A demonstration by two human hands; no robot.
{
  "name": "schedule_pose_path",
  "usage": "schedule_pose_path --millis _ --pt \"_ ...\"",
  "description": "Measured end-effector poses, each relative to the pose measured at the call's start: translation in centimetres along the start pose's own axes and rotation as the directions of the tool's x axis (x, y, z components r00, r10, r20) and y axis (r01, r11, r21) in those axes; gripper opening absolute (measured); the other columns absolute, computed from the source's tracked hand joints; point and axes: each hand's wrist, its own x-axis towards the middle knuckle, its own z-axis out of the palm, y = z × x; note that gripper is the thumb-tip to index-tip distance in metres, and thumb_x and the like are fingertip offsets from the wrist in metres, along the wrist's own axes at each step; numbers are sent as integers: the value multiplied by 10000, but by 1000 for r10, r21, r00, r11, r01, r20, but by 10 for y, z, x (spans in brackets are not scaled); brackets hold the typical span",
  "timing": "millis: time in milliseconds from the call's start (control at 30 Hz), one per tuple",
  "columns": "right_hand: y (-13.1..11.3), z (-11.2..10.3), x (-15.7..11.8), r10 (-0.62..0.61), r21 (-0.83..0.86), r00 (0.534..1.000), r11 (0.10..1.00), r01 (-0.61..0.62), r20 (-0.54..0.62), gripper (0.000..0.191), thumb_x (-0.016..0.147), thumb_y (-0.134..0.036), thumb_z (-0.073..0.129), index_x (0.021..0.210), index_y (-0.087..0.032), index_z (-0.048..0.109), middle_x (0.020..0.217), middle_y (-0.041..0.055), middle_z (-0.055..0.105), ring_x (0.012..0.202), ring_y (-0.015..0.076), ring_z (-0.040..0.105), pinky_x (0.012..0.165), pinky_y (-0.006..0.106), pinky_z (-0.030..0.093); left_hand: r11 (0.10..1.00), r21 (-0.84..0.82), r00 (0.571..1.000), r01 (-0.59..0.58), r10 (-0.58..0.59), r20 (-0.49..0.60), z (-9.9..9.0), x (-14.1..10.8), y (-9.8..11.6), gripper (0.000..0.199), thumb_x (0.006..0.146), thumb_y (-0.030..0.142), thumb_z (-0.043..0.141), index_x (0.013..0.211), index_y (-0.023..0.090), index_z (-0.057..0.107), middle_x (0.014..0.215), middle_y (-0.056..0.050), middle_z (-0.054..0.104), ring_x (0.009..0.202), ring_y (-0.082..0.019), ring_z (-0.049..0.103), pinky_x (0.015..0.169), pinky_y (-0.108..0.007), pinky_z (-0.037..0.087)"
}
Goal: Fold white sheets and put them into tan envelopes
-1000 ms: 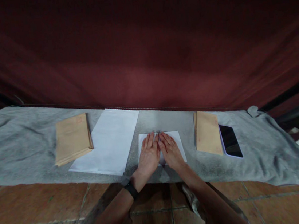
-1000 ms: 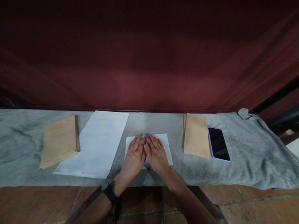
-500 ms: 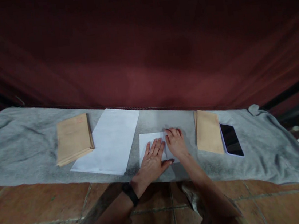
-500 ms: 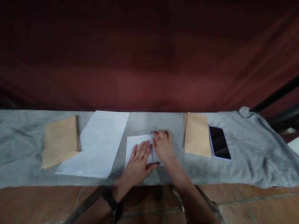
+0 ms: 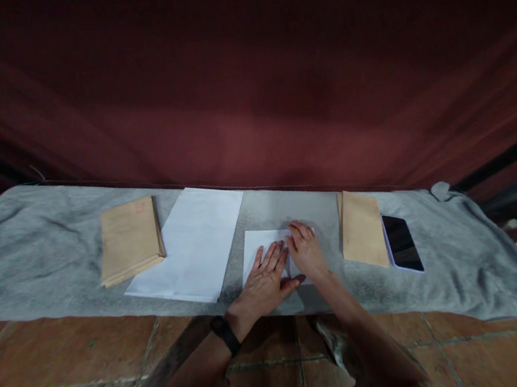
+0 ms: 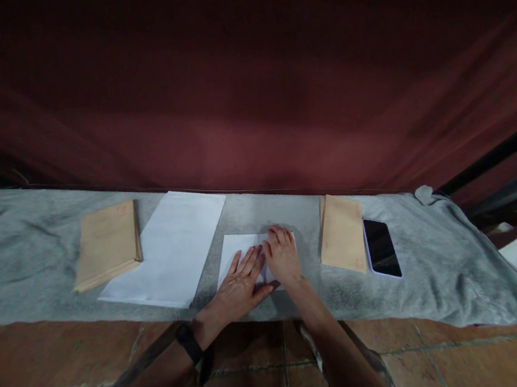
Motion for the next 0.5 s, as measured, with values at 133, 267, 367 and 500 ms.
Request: schedule_pose_path --millis 133,267,367,500 --pt "-22 14 -19 -63 119 995 991 54 76 498 1073 -332 296 1478 -155 526 1535 139 529 1447 231 443 1211 480 355 998 49 998 42 -39 -52 11 -1 -3 609 991 240 396 1573 69 344 1609 -217 391 1552 -280 270 1269 -554 186" --pt "-29 15 -30 -77 54 984 996 69 162 550 1092 -356 223 1542 -129 444 1606 129 439 1519 219 346 1264 471 258 990 123 994 74 -63 -91 18 0 -4 646 958 196 418 1582 57 323 1615 -207 385 1553 -294 261 1275 -545 191" --pt "-25 10 -30 -55 -35 984 997 62 171 566 1095 -372 237 1549 -87 423 1631 147 385 1534 242 318 1272 468 221 983 130 985 127 -111 -129 16 3 -6 646 976 192 375 1600 58 274 1624 -190 375 1550 -268 273 1280 -507 206" --pt "-16 8 -32 -55 -121 991 990 70 122 570 1079 -363 350 1575 -82 369 1641 172 351 1540 268 303 1264 491 226 972 102 967 210 -191 -170 12 7 -12 629 1007 245 350 1608 78 267 1631 -177 362 1548 -266 277 1275 -490 232"
